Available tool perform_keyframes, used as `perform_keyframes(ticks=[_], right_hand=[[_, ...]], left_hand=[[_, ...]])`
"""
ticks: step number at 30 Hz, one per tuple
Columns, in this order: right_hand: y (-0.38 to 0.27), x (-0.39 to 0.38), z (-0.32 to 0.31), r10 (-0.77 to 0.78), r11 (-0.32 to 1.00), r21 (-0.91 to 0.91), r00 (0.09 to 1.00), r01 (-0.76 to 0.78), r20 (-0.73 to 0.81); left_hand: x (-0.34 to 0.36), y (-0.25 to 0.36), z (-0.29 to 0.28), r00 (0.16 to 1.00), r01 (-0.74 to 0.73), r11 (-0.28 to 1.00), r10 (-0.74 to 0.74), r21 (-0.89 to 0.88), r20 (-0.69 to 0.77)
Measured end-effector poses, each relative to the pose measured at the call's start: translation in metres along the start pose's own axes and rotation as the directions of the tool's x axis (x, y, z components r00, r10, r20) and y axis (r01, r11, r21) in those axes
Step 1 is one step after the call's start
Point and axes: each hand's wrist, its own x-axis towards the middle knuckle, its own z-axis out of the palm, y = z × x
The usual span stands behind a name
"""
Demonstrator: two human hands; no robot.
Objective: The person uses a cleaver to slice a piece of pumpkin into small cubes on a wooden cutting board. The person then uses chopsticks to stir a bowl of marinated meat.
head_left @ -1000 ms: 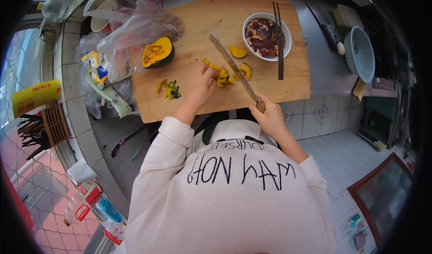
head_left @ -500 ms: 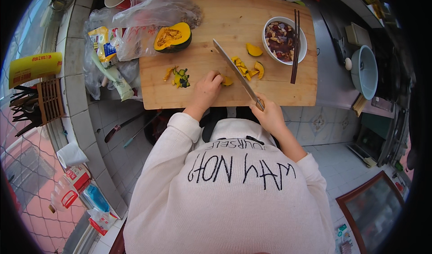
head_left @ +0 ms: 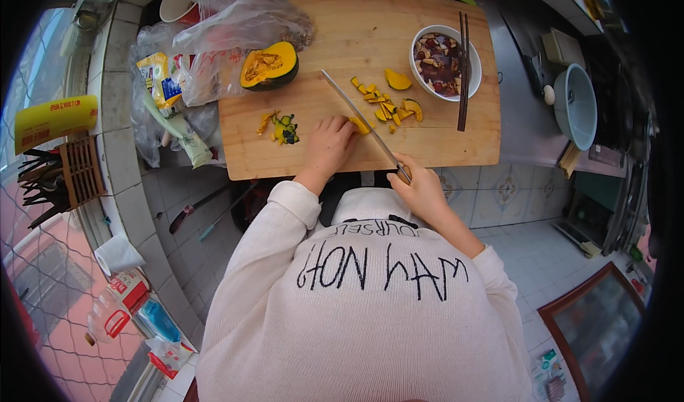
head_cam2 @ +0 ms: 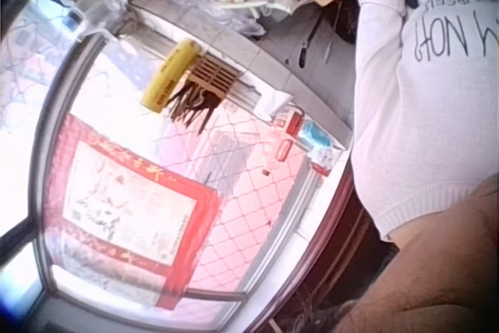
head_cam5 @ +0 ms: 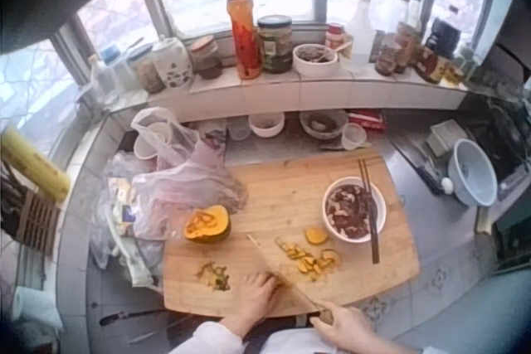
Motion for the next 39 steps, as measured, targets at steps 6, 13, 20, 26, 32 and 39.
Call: perform_keyframes(ticks=[6, 13, 20, 26, 32, 39], right_hand=[[-0.008, 0.001, -0.004, 0.026, 0.999, -0.023, 1.000, -0.027, -0.015], [-0.001, 0.003, -0.006, 0.008, 0.999, -0.045, 1.000, -0.009, -0.021], [-0.008, 0.005, -0.015, -0.014, 0.995, -0.099, 1.000, 0.014, 0.001], [-0.011, 0.006, -0.021, 0.037, 0.997, -0.070, 0.999, -0.036, 0.010], [-0.003, 0.004, -0.016, -0.013, 0.998, -0.069, 1.000, 0.012, -0.013], [-0.004, 0.005, -0.015, -0.039, 0.992, -0.120, 0.997, 0.047, 0.065]], left_hand=[[0.002, 0.004, 0.004, 0.997, 0.073, 0.997, -0.073, 0.024, -0.014], [-0.001, -0.001, 0.005, 0.997, 0.043, 0.999, -0.042, 0.012, -0.071], [0.007, -0.008, -0.004, 0.997, 0.072, 0.997, -0.072, 0.028, -0.014], [0.010, 0.003, 0.004, 0.998, 0.042, 0.999, -0.042, 0.007, 0.046], [0.007, -0.011, -0.011, 0.998, -0.058, 0.998, 0.058, -0.029, 0.026], [-0.011, -0.017, -0.015, 0.940, 0.211, 0.953, -0.259, -0.217, -0.222]])
